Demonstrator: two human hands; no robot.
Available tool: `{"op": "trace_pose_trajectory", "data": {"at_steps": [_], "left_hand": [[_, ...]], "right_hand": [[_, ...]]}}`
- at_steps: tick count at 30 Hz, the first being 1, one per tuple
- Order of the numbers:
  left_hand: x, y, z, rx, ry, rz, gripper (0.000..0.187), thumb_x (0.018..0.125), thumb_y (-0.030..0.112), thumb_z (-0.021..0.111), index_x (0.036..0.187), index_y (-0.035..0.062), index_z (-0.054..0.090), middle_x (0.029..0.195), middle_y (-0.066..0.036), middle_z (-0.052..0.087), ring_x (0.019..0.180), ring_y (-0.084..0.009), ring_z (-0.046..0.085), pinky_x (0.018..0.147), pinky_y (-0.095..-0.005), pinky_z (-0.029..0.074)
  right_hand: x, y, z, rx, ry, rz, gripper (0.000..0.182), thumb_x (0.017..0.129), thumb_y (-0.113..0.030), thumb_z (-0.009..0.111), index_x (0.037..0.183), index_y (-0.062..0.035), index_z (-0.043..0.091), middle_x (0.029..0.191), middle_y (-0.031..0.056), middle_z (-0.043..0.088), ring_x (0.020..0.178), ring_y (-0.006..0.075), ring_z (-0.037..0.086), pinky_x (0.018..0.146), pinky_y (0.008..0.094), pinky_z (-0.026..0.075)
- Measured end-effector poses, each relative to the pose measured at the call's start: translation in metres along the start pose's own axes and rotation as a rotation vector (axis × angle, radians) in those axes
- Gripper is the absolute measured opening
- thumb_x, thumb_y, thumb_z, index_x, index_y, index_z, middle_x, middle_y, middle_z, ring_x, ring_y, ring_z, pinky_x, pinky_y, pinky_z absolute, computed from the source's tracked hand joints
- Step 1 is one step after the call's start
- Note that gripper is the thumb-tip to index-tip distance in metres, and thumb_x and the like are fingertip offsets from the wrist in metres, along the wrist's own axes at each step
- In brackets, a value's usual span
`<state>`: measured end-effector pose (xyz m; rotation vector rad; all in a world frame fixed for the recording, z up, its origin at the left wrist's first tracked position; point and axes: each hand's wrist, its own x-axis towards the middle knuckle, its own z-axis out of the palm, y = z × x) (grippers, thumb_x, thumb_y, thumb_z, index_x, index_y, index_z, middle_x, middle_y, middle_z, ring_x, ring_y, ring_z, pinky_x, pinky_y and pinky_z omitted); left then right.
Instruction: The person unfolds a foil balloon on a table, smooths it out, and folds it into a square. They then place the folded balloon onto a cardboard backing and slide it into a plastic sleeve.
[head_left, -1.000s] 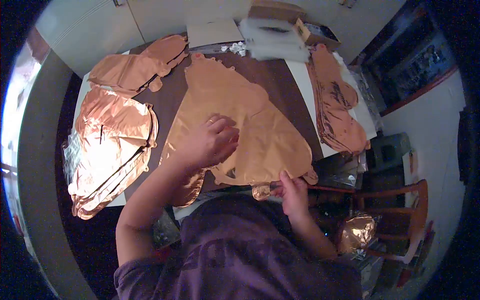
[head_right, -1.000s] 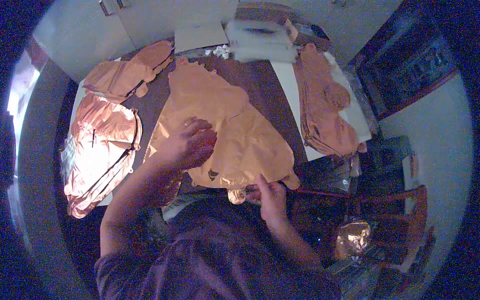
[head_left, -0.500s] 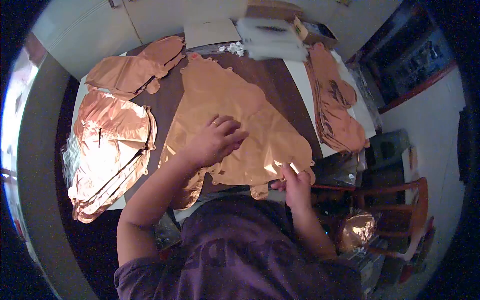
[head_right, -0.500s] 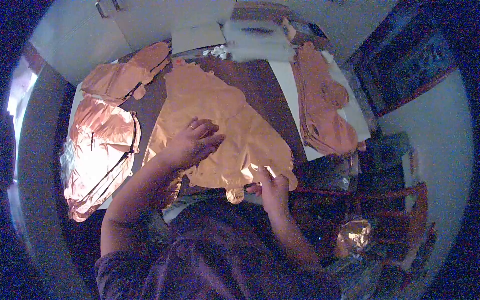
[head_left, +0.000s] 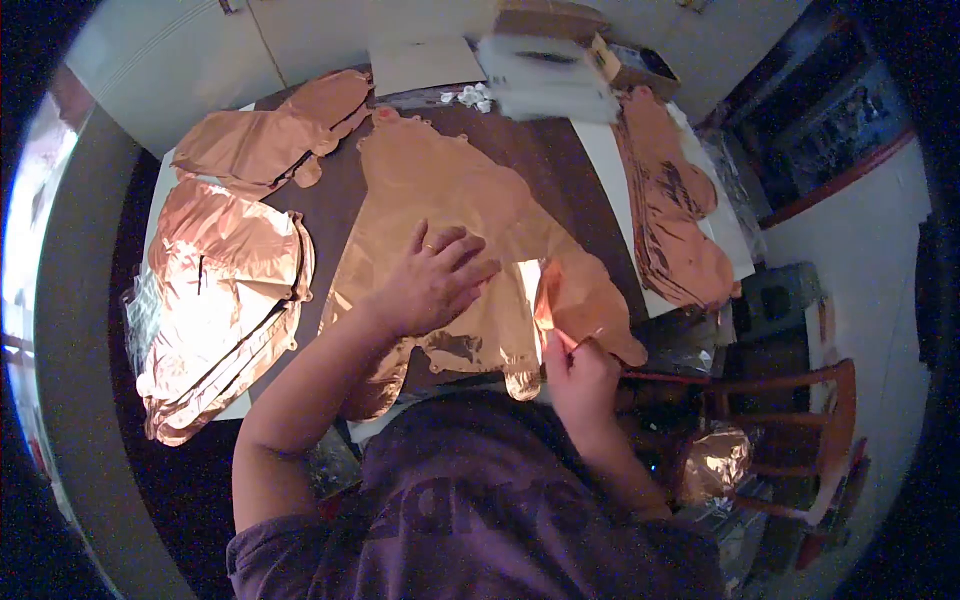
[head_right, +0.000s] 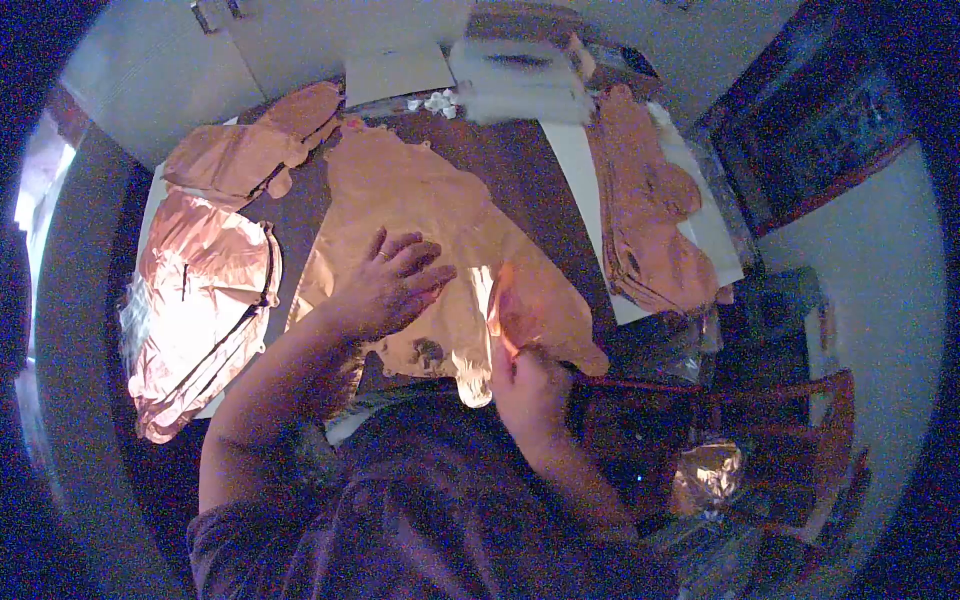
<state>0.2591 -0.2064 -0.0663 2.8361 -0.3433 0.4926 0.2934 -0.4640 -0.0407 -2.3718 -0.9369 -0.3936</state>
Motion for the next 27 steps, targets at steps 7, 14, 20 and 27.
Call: {"op": "trace_pose_trajectory", "data": {"at_steps": [7,14,20,27], "left_hand": [[-0.002,-0.003,-0.003,0.094,-0.149,-0.011,0.072,0.076,0.027,0.070,0.144,0.0248,0.046,0.142,-0.006,0.045,0.135,-0.0320,0.037,0.111,-0.0645,0.025],[-0.004,-0.011,0.001,0.200,-0.208,0.031,0.084,0.072,0.036,0.070,0.149,0.0263,0.038,0.147,-0.007,0.041,0.139,-0.0324,0.033,0.114,-0.0648,0.019],[-0.005,-0.008,0.004,0.085,-0.114,0.016,0.092,0.062,0.028,0.074,0.148,0.0253,0.040,0.145,-0.007,0.041,0.137,-0.0296,0.036,0.111,-0.0654,0.026],[-0.001,-0.007,-0.010,0.110,-0.222,0.009,0.090,0.065,0.024,0.072,0.149,0.0256,0.039,0.145,-0.007,0.041,0.137,-0.0301,0.036,0.111,-0.0660,0.025]], "right_hand": [[-0.003,-0.031,0.013,0.008,-0.049,-0.418,0.020,0.078,-0.012,0.074,0.096,-0.0069,0.072,0.100,0.0058,0.068,0.094,0.0233,0.063,0.087,0.0405,0.048],[0.029,0.018,0.001,0.519,-0.445,-0.268,0.025,0.085,-0.016,0.069,0.107,-0.0042,0.069,0.114,0.0097,0.067,0.108,0.0278,0.061,0.096,0.0443,0.046],[0.060,0.041,0.027,0.096,-0.299,-0.447,0.040,0.085,-0.020,0.069,0.121,-0.0045,0.063,0.131,0.0140,0.058,0.122,0.0329,0.053,0.104,0.0488,0.040],[0.065,0.031,0.027,-0.019,-0.367,-0.524,0.059,0.086,-0.030,0.067,0.137,-0.0040,0.051,0.141,0.0168,0.049,0.130,0.0356,0.045,0.112,0.0520,0.030]]}}
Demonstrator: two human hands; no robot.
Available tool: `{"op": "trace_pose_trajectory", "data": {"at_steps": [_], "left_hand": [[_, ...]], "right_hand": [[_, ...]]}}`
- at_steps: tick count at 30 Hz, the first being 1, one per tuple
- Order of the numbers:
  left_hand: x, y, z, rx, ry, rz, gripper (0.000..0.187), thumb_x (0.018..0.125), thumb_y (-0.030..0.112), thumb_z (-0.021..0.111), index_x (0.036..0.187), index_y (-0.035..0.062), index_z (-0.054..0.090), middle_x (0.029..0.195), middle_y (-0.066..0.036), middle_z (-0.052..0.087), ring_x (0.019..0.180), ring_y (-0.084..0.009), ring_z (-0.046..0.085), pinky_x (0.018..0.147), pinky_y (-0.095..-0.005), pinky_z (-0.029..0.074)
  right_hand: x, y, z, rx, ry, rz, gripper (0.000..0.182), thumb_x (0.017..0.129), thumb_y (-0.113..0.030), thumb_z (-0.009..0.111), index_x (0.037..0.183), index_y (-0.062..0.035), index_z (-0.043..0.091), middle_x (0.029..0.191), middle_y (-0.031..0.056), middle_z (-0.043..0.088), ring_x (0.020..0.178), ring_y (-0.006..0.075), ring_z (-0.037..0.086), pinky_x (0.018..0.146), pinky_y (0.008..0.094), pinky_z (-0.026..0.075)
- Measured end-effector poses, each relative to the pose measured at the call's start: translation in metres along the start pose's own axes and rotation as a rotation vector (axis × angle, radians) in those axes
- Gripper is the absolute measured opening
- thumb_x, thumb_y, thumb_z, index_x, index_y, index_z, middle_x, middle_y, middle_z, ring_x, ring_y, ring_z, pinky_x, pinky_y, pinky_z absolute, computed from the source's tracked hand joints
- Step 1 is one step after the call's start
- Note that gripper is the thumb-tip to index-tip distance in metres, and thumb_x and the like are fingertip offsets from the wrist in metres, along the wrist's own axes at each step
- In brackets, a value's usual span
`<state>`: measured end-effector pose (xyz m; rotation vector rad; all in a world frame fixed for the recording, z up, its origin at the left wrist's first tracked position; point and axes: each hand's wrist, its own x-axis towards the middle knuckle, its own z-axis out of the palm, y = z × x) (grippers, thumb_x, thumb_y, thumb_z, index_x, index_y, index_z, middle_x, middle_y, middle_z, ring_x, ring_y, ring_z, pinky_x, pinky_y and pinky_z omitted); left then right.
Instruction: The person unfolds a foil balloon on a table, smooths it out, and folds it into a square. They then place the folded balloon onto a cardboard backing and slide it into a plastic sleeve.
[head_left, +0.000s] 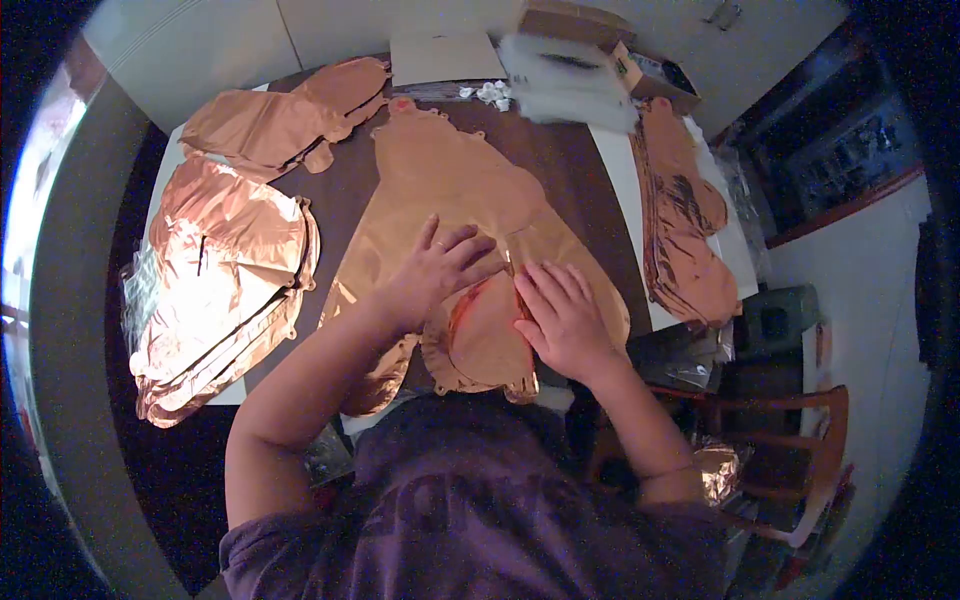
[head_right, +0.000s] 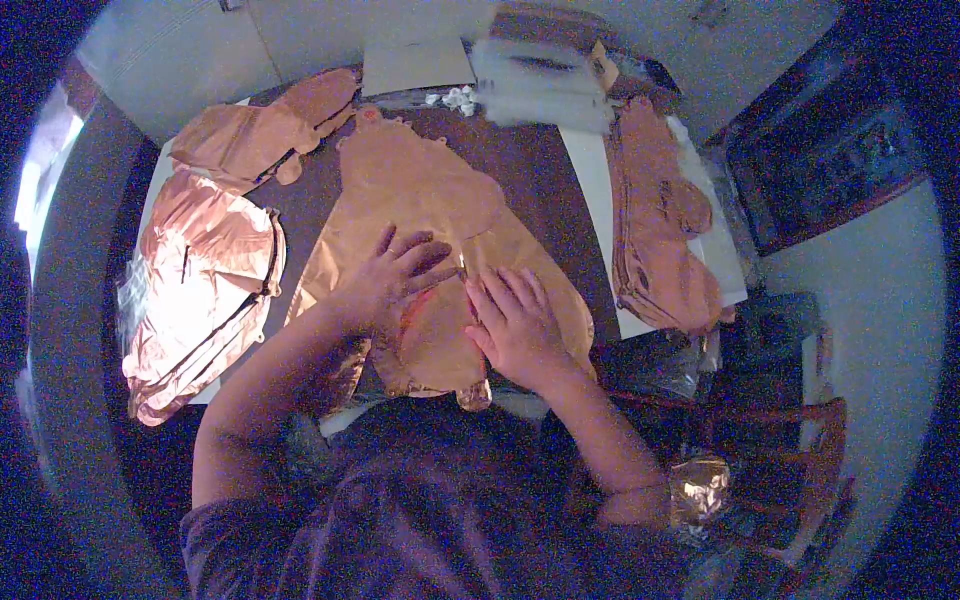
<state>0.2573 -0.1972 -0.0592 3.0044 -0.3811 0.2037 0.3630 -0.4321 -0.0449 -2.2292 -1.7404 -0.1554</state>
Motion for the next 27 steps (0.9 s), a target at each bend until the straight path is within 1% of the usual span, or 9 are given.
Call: {"op": "trace_pose_trajectory", "data": {"at_steps": [6,8,12,15,18,21,22,24,27], "left_hand": [[0.000,0.002,0.001,-0.035,0.026,-0.010,0.086,0.067,0.017,0.070,0.148,0.0259,0.041,0.145,-0.007,0.041,0.138,-0.0300,0.035,0.111,-0.0661,0.025],[0.001,0.002,0.003,-0.051,0.040,-0.013,0.084,0.068,0.015,0.069,0.147,0.0257,0.041,0.145,-0.006,0.040,0.138,-0.0295,0.035,0.111,-0.0662,0.024],[0.003,-0.004,0.014,-0.090,0.110,-0.020,0.073,0.075,0.014,0.067,0.145,0.0201,0.046,0.142,-0.008,0.046,0.135,-0.0300,0.040,0.113,-0.0637,0.024],[0.006,-0.008,-0.006,-0.540,0.187,-0.186,0.060,0.082,0.015,0.064,0.140,0.0120,0.050,0.135,-0.012,0.054,0.130,-0.0320,0.047,0.114,-0.0599,0.024],[0.011,0.009,-0.028,-0.348,0.232,0.022,0.048,0.088,0.018,0.061,0.135,0.0063,0.054,0.129,-0.015,0.059,0.128,-0.0336,0.050,0.115,-0.0574,0.025],[0.011,0.041,-0.003,-0.252,0.180,-0.015,0.049,0.089,0.022,0.061,0.134,0.0060,0.054,0.131,-0.014,0.058,0.129,-0.0330,0.049,0.115,-0.0572,0.024],[0.012,0.036,0.003,-0.210,0.132,-0.002,0.051,0.090,0.024,0.061,0.136,0.0067,0.052,0.133,-0.012,0.057,0.130,-0.0315,0.048,0.116,-0.0575,0.023],[0.008,0.030,0.008,-0.246,0.140,-0.015,0.052,0.090,0.025,0.062,0.138,0.0075,0.051,0.134,-0.011,0.057,0.131,-0.0302,0.048,0.116,-0.0578,0.021],[0.005,0.029,0.009,-0.275,0.145,-0.024,0.053,0.090,0.025,0.062,0.140,0.0085,0.049,0.135,-0.009,0.057,0.132,-0.0285,0.047,0.117,-0.0582,0.019]], "right_hand": [[0.000,0.000,0.000,-0.047,-0.064,-0.008,0.059,0.088,-0.031,0.063,0.138,-0.0039,0.050,0.144,0.0179,0.045,0.133,0.0369,0.041,0.114,0.0531,0.027],[0.000,0.001,0.001,-0.079,-0.097,-0.017,0.064,0.087,-0.034,0.065,0.141,-0.0045,0.047,0.146,0.0187,0.043,0.132,0.0388,0.041,0.114,0.0541,0.027],[0.002,-0.001,-0.001,-0.106,-0.138,-0.006,0.067,0.086,-0.035,0.065,0.142,-0.0052,0.045,0.148,0.0207,0.040,0.134,0.0410,0.039,0.114,0.0551,0.026],[0.004,-0.001,-0.004,-0.095,-0.174,0.015,0.061,0.088,-0.032,0.062,0.141,-0.0068,0.046,0.148,0.0202,0.040,0.135,0.0401,0.037,0.115,0.0543,0.025],[0.007,-0.004,-0.007,-0.086,-0.218,0.052,0.059,0.088,-0.033,0.061,0.140,-0.0074,0.048,0.149,0.0213,0.038,0.137,0.0406,0.035,0.115,0.0540,0.024],[0.007,-0.003,-0.004,-0.176,-0.255,0.058,0.058,0.089,-0.035,0.060,0.139,-0.0076,0.051,0.150,0.0217,0.037,0.139,0.0407,0.033,0.116,0.0537,0.023],[0.006,-0.002,-0.004,-0.164,-0.236,0.052,0.058,0.089,-0.036,0.060,0.139,-0.0074,0.051,0.150,0.0218,0.036,0.139,0.0408,0.033,0.116,0.0538,0.022],[0.003,-0.001,-0.004,-0.139,-0.199,0.049,0.059,0.088,-0.038,0.060,0.138,-0.0072,0.052,0.150,0.0219,0.036,0.139,0.0411,0.032,0.116,0.0539,0.021],[-0.002,-0.002,-0.011,-0.144,-0.181,0.025,0.065,0.085,-0.041,0.065,0.139,-0.0077,0.051,0.150,0.0206,0.037,0.139,0.0401,0.033,0.116,0.0550,0.022]]}}
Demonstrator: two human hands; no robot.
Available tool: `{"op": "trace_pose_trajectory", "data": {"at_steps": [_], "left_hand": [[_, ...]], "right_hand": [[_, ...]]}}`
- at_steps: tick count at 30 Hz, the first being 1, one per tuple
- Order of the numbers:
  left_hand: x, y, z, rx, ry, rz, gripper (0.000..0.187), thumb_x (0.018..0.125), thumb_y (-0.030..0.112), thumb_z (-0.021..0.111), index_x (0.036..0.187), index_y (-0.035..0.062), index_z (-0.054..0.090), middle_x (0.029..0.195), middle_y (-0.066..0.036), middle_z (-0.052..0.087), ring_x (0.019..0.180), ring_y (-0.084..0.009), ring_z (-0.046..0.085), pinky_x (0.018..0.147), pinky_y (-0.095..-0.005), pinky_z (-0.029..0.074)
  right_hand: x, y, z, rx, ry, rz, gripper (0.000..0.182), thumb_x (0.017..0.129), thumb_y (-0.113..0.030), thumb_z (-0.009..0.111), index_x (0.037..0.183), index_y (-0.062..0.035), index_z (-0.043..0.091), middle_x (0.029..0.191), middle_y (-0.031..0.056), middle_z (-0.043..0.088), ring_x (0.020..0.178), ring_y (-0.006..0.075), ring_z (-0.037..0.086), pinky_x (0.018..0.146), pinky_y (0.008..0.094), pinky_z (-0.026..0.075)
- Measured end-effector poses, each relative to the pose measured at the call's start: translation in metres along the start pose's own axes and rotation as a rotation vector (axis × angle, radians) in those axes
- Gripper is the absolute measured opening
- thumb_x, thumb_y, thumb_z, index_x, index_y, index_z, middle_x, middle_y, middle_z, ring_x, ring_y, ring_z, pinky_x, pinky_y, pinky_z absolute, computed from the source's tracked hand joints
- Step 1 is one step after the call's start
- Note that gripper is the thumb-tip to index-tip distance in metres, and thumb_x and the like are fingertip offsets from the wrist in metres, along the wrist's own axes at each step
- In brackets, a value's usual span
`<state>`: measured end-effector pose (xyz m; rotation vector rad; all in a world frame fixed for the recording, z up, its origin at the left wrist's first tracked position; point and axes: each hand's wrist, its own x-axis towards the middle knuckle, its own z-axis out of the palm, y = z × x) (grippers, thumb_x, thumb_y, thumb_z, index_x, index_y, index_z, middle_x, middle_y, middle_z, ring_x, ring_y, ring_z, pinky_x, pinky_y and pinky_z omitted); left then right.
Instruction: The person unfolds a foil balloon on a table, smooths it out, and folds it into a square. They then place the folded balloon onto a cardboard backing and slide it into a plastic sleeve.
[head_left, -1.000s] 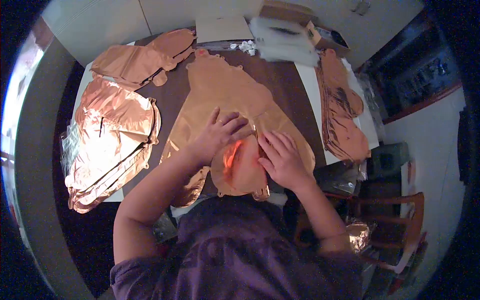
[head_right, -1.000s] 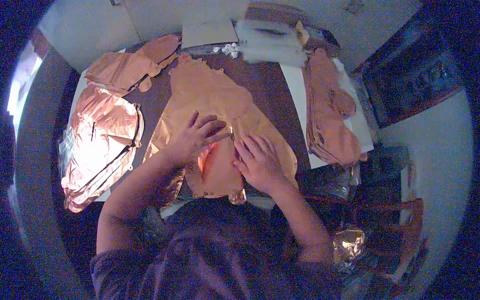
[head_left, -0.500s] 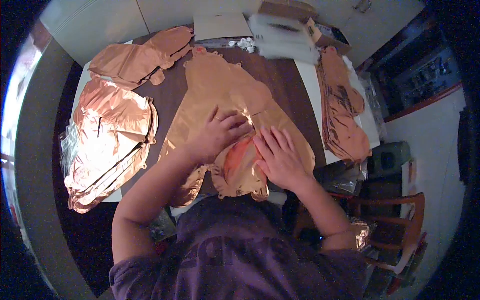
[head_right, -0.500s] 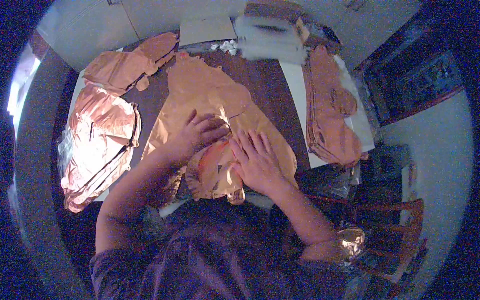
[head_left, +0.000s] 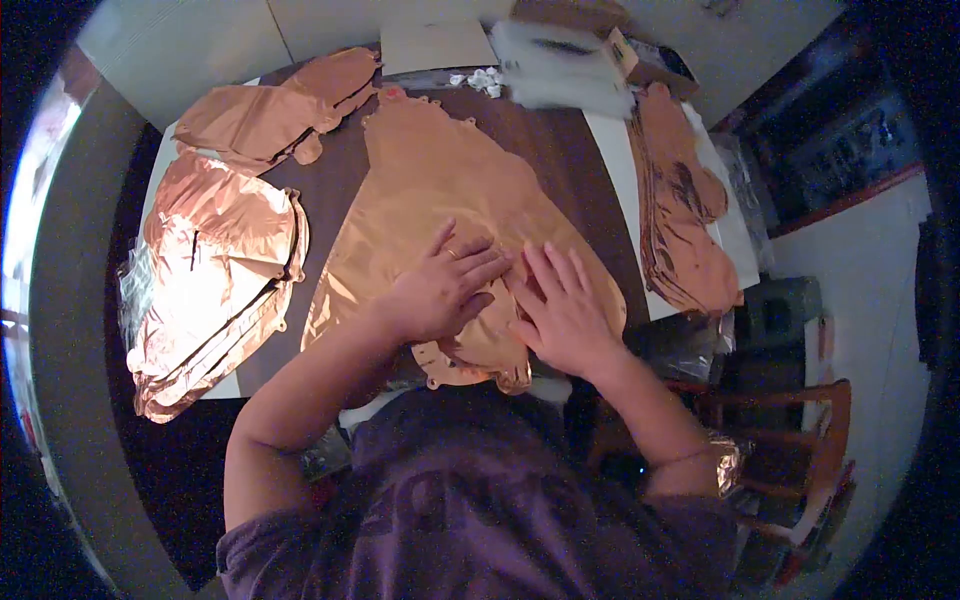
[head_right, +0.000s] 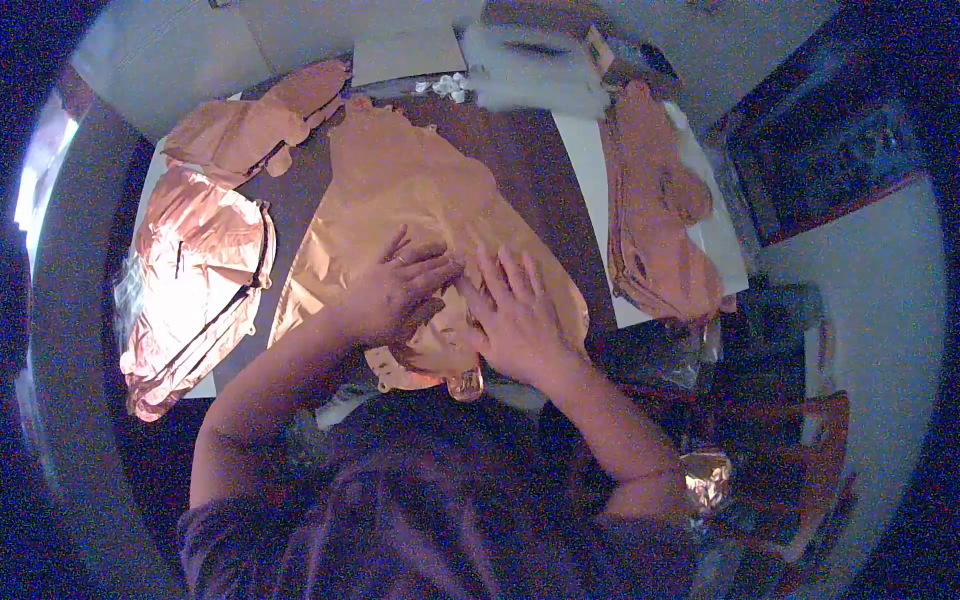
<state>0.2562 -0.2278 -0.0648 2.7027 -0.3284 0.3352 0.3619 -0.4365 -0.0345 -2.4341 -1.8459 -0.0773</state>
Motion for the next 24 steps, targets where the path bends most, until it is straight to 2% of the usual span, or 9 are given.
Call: {"op": "trace_pose_trajectory", "data": {"at_steps": [3,6,12,16,19,22,24], "left_hand": [[-0.001,0.000,0.000,-0.012,0.005,-0.007,0.054,0.090,0.024,0.062,0.140,0.0090,0.049,0.135,-0.009,0.058,0.133,-0.0279,0.047,0.117,-0.0581,0.018],[0.000,0.001,0.000,-0.024,-0.013,-0.011,0.054,0.090,0.024,0.062,0.140,0.0088,0.048,0.135,-0.008,0.058,0.134,-0.0278,0.046,0.118,-0.0579,0.018],[0.000,0.004,-0.006,-0.020,-0.029,-0.002,0.053,0.090,0.024,0.062,0.139,0.0083,0.049,0.137,-0.009,0.056,0.133,-0.0283,0.047,0.117,-0.0578,0.020],[0.000,0.001,-0.008,-0.096,-0.058,0.008,0.052,0.091,0.023,0.062,0.139,0.0087,0.049,0.142,-0.012,0.051,0.134,-0.0301,0.045,0.116,-0.0572,0.022],[0.000,-0.005,-0.005,-0.363,0.104,0.013,0.053,0.089,0.023,0.063,0.138,0.0078,0.049,0.141,-0.015,0.050,0.134,-0.0364,0.044,0.115,-0.0588,0.023],[-0.004,-0.008,-0.021,-0.210,0.295,-0.046,0.057,0.085,0.031,0.069,0.137,0.0131,0.052,0.140,-0.016,0.049,0.131,-0.0385,0.045,0.111,-0.0611,0.027],[-0.008,-0.006,-0.028,-0.041,0.239,-0.136,0.060,0.081,0.036,0.071,0.134,0.0130,0.055,0.138,-0.015,0.051,0.130,-0.0393,0.045,0.109,-0.0623,0.028]], "right_hand": [[-0.020,-0.004,0.001,-0.062,0.012,-0.093,0.071,0.079,-0.042,0.071,0.138,-0.0069,0.051,0.149,0.0178,0.039,0.138,0.0389,0.035,0.114,0.0562,0.025],[-0.044,-0.010,-0.002,0.000,-0.080,-0.150,0.063,0.086,-0.045,0.062,0.136,-0.0062,0.053,0.149,0.0161,0.041,0.136,0.0388,0.036,0.116,0.0563,0.021],[-0.066,-0.009,-0.004,0.021,-0.008,-0.290,0.058,0.084,-0.043,0.066,0.126,-0.0034,0.059,0.144,0.0140,0.046,0.133,0.0354,0.042,0.112,0.0544,0.029],[-0.056,-0.004,-0.010,0.083,0.031,-0.335,0.054,0.082,-0.039,0.069,0.122,-0.0031,0.061,0.138,0.0139,0.053,0.125,0.0353,0.049,0.110,0.0542,0.033],[-0.044,-0.002,-0.020,0.146,0.024,-0.357,0.053,0.078,-0.036,0.072,0.120,-0.0044,0.063,0.130,0.0111,0.058,0.118,0.0330,0.055,0.110,0.0541,0.034],[-0.032,0.002,-0.025,0.228,-0.016,-0.376,0.047,0.079,-0.036,0.072,0.114,-0.0047,0.065,0.120,0.0109,0.063,0.113,0.0319,0.058,0.108,0.0540,0.035],[-0.021,0.011,-0.029,0.362,-0.115,-0.364,0.044,0.083,-0.038,0.069,0.112,-0.0053,0.066,0.114,0.0124,0.066,0.111,0.0327,0.060,0.107,0.0544,0.037]]}}
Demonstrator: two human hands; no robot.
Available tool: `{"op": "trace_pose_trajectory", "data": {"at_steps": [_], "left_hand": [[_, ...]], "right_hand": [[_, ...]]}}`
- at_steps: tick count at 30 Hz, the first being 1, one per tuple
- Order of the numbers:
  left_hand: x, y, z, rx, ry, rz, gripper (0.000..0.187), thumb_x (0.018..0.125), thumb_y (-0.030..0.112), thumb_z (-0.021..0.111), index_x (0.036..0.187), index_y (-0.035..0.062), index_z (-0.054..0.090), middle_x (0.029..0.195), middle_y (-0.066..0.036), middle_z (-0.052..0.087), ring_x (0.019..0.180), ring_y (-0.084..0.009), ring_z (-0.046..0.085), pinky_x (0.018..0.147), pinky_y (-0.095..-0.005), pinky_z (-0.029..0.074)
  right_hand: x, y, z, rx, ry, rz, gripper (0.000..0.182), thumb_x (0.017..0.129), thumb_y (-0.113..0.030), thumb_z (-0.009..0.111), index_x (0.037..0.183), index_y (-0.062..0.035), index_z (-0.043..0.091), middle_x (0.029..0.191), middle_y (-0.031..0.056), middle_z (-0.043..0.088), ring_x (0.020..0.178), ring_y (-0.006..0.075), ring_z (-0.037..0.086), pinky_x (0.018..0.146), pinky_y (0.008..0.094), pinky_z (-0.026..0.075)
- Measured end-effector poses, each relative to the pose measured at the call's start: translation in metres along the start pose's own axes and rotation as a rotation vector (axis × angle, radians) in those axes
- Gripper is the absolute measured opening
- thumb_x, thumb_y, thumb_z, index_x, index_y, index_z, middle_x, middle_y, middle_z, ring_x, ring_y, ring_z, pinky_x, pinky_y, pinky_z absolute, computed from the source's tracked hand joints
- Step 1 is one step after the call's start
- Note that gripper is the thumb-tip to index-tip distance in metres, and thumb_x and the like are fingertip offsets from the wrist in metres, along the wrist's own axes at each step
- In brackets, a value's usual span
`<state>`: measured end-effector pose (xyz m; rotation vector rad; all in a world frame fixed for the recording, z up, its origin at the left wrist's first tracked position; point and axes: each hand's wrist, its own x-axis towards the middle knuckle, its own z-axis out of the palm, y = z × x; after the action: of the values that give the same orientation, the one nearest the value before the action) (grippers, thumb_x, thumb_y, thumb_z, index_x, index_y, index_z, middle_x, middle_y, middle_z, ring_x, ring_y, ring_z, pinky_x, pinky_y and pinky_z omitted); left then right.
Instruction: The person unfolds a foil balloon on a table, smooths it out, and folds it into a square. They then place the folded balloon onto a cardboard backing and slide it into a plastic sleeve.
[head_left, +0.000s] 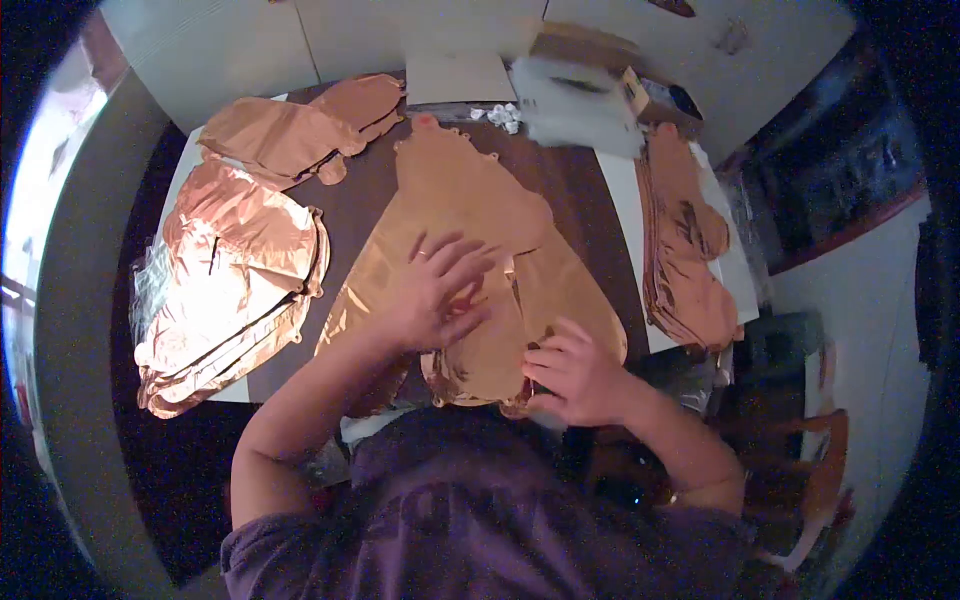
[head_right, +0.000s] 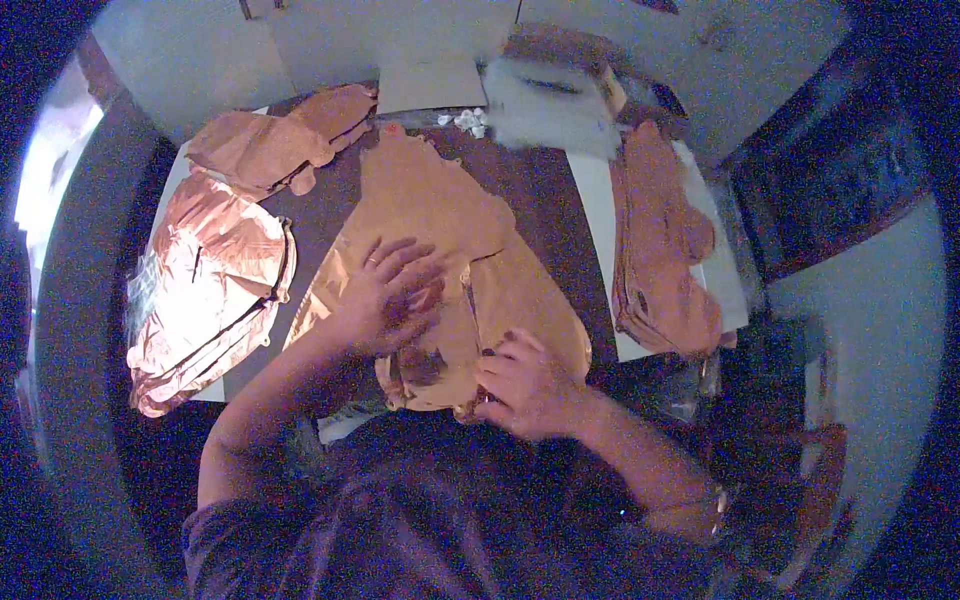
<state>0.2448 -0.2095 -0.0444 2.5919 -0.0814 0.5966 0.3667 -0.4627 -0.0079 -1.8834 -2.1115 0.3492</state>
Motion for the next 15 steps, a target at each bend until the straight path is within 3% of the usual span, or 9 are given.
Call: {"op": "trace_pose_trajectory", "data": {"at_steps": [3,5,7,9,12,15], "left_hand": [[-0.013,-0.005,0.002,0.122,-0.087,-0.089,0.063,0.077,0.045,0.072,0.129,0.0119,0.058,0.138,-0.016,0.051,0.132,-0.0408,0.042,0.109,-0.0631,0.028],[-0.015,-0.008,0.007,0.134,-0.121,-0.109,0.064,0.077,0.048,0.071,0.128,0.0110,0.059,0.140,-0.016,0.050,0.133,-0.0413,0.041,0.110,-0.0631,0.026],[-0.016,-0.008,0.009,0.127,-0.121,-0.103,0.065,0.077,0.050,0.070,0.128,0.0104,0.059,0.140,-0.016,0.050,0.134,-0.0413,0.040,0.112,-0.0626,0.024],[-0.015,-0.009,0.010,0.120,-0.131,-0.104,0.065,0.077,0.050,0.070,0.128,0.0107,0.059,0.140,-0.016,0.050,0.134,-0.0412,0.040,0.112,-0.0626,0.024],[-0.017,-0.012,0.013,0.118,-0.118,-0.074,0.064,0.078,0.051,0.070,0.128,0.0112,0.059,0.140,-0.016,0.050,0.134,-0.0411,0.041,0.111,-0.0628,0.025],[-0.017,-0.015,0.014,0.121,-0.098,-0.057,0.064,0.079,0.051,0.070,0.128,0.0118,0.060,0.140,-0.015,0.050,0.134,-0.0408,0.041,0.110,-0.0629,0.026]], "right_hand": [[0.019,0.024,-0.019,0.191,0.031,0.068,0.035,0.087,-0.034,0.067,0.109,-0.0079,0.068,0.105,0.0130,0.069,0.100,0.0304,0.065,0.099,0.0485,0.044],[0.046,0.039,-0.044,0.331,0.087,0.515,0.027,0.090,-0.029,0.064,0.107,-0.0090,0.068,0.098,0.0138,0.069,0.093,0.0294,0.066,0.090,0.0416,0.050],[0.067,0.094,-0.030,0.244,0.435,0.542,0.028,0.087,-0.029,0.067,0.103,-0.0052,0.068,0.097,0.0153,0.069,0.094,0.0297,0.066,0.082,0.0389,0.052],[0.093,0.120,-0.031,0.037,0.513,0.668,0.036,0.082,-0.031,0.074,0.101,-0.0013,0.067,0.094,0.0148,0.067,0.087,0.0290,0.066,0.078,0.0383,0.053],[0.116,0.145,-0.014,-0.132,0.518,0.753,0.041,0.077,-0.038,0.077,0.094,-0.0022,0.068,0.093,0.0189,0.067,0.088,0.0325,0.066,0.080,0.0423,0.052],[0.127,0.156,-0.023,0.046,0.216,0.785,0.040,0.076,-0.037,0.077,0.094,-0.0032,0.066,0.090,0.0178,0.067,0.084,0.0342,0.066,0.079,0.0438,0.053]]}}
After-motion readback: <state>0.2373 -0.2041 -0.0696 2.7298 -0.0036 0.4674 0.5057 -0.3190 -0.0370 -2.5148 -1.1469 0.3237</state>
